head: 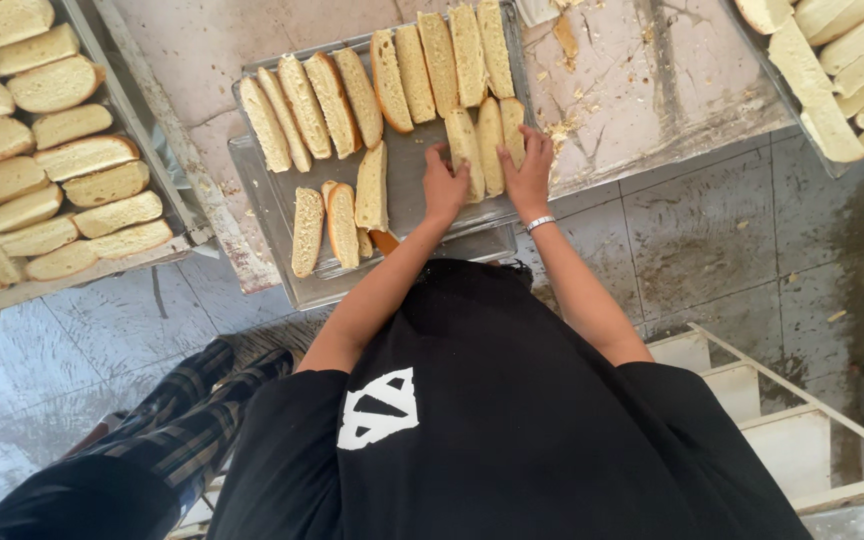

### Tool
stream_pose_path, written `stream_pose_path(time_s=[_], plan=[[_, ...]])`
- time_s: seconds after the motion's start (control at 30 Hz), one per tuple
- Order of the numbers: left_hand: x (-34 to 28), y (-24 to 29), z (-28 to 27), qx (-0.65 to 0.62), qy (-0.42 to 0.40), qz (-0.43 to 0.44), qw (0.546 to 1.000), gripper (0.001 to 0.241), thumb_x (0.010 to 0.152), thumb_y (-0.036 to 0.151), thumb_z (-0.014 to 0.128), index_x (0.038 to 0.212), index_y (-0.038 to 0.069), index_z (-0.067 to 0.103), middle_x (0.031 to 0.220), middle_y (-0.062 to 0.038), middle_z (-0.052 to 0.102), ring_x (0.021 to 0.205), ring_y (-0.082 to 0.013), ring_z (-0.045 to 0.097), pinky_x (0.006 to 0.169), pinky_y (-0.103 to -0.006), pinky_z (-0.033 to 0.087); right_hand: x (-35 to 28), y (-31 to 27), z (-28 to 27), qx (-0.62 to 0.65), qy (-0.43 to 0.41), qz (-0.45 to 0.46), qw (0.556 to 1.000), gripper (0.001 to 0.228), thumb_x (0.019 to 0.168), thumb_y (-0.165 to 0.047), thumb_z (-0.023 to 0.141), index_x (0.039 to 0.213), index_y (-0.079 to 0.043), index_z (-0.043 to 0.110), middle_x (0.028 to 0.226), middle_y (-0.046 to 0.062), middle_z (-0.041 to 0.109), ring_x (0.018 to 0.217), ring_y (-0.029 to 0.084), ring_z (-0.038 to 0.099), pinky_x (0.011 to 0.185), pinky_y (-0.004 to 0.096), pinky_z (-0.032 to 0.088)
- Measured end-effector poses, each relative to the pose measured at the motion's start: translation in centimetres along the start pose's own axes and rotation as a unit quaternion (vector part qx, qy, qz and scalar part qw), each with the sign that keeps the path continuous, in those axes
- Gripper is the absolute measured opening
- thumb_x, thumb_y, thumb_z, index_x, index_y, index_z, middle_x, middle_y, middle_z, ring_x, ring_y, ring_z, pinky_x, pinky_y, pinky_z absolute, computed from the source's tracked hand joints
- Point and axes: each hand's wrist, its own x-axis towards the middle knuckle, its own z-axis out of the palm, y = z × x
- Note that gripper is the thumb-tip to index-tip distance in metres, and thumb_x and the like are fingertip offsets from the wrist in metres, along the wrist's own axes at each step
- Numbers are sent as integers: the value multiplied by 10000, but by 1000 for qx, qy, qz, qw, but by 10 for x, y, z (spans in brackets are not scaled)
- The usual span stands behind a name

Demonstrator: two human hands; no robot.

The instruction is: The person arranges sliced bread on a metal tray, then wipes the tray surface with a piece of bread. They continue to pick up and arrange more sliced bread on the tray.

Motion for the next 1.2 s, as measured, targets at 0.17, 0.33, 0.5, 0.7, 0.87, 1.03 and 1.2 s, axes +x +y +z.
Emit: stream_pose_path(time_s=[0.17, 0.33, 0.5, 0.7, 0.87, 1.03, 1.2], plan=[[-2, -3, -10, 90, 90, 166, 978, 500, 856, 111, 754, 1271, 29, 488, 1093, -189, 613, 1006, -365, 620, 893, -445, 506, -3, -13, -1, -62, -6, -4, 998, 739, 839, -318, 890, 1385, -46, 474, 1283, 201, 490, 1232, 408, 468, 1069, 490, 395], [-8, 8, -18, 40, 43, 123, 991, 603, 875, 38, 677, 1433, 118, 463, 1108, -172, 601, 982, -345, 639, 876, -457, 507, -4, -23, -3, -69, -16, 35, 997, 756, 846, -335, 874, 1421, -64, 464, 1305, 193, 498, 1245, 397, 483, 1075, 485, 407], [-9, 7, -19, 34, 45, 142, 988, 500, 978, 39, 632, 1458, 136, 535, 1129, -159, 648, 1033, -341, 648, 926, -455, 518, -8, -21, -3, -68, -13, 2, 998, 793, 904, -380, 853, 1471, -41, 414, 1359, 195, 509, 1277, 399, 477, 1108, 498, 396], [-3, 11, -18, 5, 29, 112, 993, 559, 818, 125, 801, 1293, 15, 527, 988, -204, 668, 902, -352, 663, 809, -440, 538, -10, -23, -5, -57, -28, 13, 998, 771, 950, -374, 810, 1506, -41, 391, 1354, 211, 478, 1280, 404, 472, 1111, 490, 395], [3, -4, -15, -28, 20, 115, 993, 364, 870, 170, 749, 1161, 39, 573, 995, -148, 708, 930, -311, 713, 834, -418, 562, -10, -21, -3, -60, -20, -5, 998, 730, 961, -280, 796, 1527, -62, 391, 1364, 201, 470, 1295, 395, 460, 1125, 479, 396], [4, 10, -39, 140, 52, 165, 975, 336, 842, 248, 800, 1090, 81, 646, 1112, -140, 607, 1002, -354, 647, 815, -454, 527, -14, -33, -2, -137, 8, -9, 991, 709, 893, -205, 801, 1496, -122, 439, 1380, 197, 424, 1335, 393, 408, 1118, 540, 348], [37, 35, -87, 208, 129, 207, 947, 500, 904, 297, 783, 1278, 73, 540, 1216, -166, 542, 1075, -393, 634, 845, -461, 533, -14, -63, 8, -143, 0, -100, 985, 634, 947, -231, 781, 1485, -127, 461, 1484, 195, 367, 1411, 399, 353, 1140, 582, 282]])
